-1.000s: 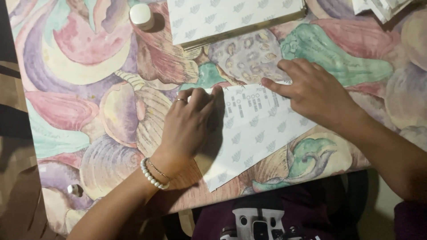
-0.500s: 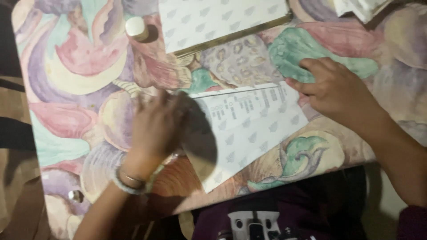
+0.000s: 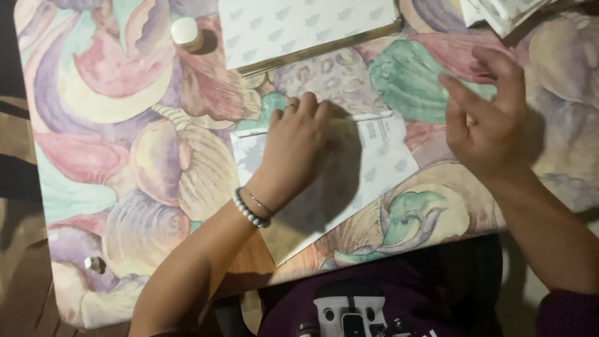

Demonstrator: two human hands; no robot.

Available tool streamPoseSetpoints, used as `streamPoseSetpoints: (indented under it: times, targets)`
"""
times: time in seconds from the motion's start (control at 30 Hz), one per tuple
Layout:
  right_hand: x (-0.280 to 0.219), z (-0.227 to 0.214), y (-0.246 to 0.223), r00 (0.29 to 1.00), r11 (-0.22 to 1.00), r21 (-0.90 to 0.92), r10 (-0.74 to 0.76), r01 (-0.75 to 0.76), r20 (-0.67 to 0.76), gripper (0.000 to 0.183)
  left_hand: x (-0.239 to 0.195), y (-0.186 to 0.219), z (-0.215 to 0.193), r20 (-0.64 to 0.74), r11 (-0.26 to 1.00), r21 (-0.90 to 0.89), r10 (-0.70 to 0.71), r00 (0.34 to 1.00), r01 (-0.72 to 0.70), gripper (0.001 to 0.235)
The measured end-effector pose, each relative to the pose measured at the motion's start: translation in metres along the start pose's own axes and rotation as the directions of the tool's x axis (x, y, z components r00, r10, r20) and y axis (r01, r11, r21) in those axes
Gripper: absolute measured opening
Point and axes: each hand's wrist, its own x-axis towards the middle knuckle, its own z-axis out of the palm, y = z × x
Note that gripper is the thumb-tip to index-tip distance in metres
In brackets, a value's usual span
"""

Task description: Folding printed paper sheets into specific shapes on a table.

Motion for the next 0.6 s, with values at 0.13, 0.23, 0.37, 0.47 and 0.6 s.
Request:
streamPoseSetpoints:
  times: [0.13,0.23,0.37,0.47,0.6]
  targets:
    - [0.007,-0.004,0.000,0.997,0.980,0.201,0.007,0.010,-0.082,0.026,0.009,-0.002,-0.002,0.044,0.998,-0.035,-0.044,0.998,0.046,0.025]
    - [0.012,-0.003,0.000,0.998,0.974,0.225,0.032,-0.018,-0.059,0.029,0.016,-0.003,-0.001,0.113,0.995,-0.055,-0.078,0.990,0.085,0.023]
    - [0.019,-0.010,-0.004,0.982,0.963,0.192,0.179,-0.188,0.064,0.027,0.019,-0.006,0.012,0.197,0.985,-0.150,-0.051,0.979,0.082,0.026]
    - [0.025,-0.005,0.001,0.991,0.811,0.580,0.129,-0.081,-0.042,0.040,0.016,0.002,-0.020,0.294,0.942,-0.264,-0.124,0.948,0.205,0.013]
    - [0.044,-0.020,-0.016,0.988,0.766,0.627,0.151,-0.146,0.045,0.070,-0.003,-0.005,-0.055,-0.153,0.896,-0.443,-0.047,0.987,-0.026,0.025]
